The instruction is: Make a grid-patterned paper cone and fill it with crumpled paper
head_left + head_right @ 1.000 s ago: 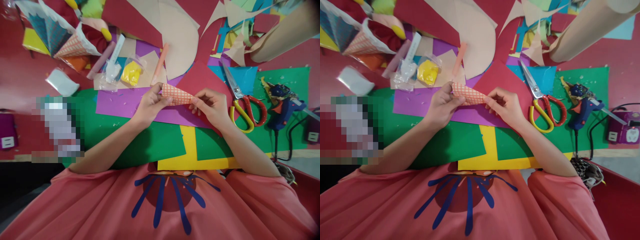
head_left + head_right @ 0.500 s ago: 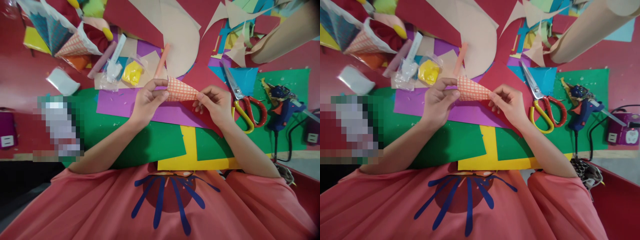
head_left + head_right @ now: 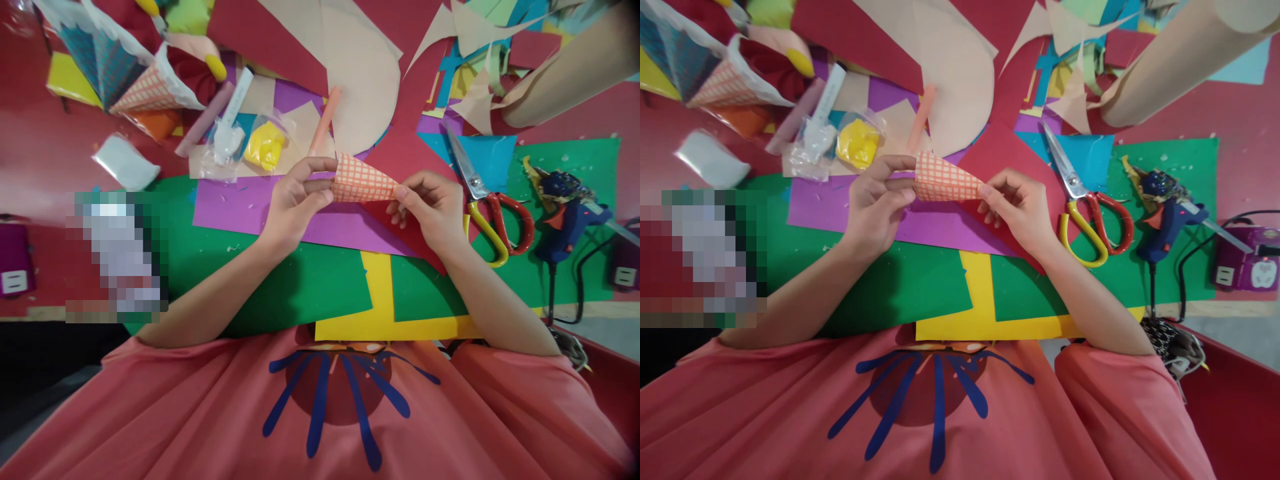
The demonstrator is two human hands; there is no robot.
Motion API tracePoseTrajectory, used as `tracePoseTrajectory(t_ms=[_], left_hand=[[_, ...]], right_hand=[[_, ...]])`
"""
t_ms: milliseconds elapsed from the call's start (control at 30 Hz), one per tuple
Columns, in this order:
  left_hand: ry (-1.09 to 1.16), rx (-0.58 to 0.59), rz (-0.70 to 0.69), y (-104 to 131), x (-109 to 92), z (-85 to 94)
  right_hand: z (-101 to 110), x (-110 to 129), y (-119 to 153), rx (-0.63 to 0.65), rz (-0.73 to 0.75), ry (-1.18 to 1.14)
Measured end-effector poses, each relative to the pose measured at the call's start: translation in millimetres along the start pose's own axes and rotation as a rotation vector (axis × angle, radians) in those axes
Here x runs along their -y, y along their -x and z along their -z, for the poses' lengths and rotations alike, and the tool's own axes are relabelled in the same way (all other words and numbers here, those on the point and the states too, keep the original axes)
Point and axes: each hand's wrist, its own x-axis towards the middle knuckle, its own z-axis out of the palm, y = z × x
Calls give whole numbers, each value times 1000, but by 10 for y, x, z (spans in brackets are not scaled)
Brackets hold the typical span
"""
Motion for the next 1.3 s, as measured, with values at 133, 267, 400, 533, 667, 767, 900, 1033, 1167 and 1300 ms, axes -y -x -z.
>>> tracePoseTrajectory(t_ms=[133,267,400,533,667,767,900,1033,1167,1300], left_hand=[[19,-77,-75,-10,27,12],[-18,-132,-145,-21,25,17],[-115,-128,-210,-32,-18,-2],[-203,-149,-213,-32,-51,-13],[-288,-177,-174,-18,-61,-14],[-308,-189,-156,-14,-65,-17],[-255,-173,-172,-20,-67,-15],[-288,-107,-136,-9,-76,-7],[-402,-109,-128,9,-90,-9],[-414,-113,-139,8,-90,-8]], right_hand=[[-2,-1,-1,-2,11,0],[-5,5,-1,1,10,16],[-9,11,2,3,12,20],[-13,13,3,5,13,15],[-14,16,8,0,16,10],[-12,17,12,-3,6,29],[-14,16,12,-5,4,32],[-18,23,13,-3,-2,34],[-23,27,15,1,-14,15],[-25,22,16,5,-21,4]])
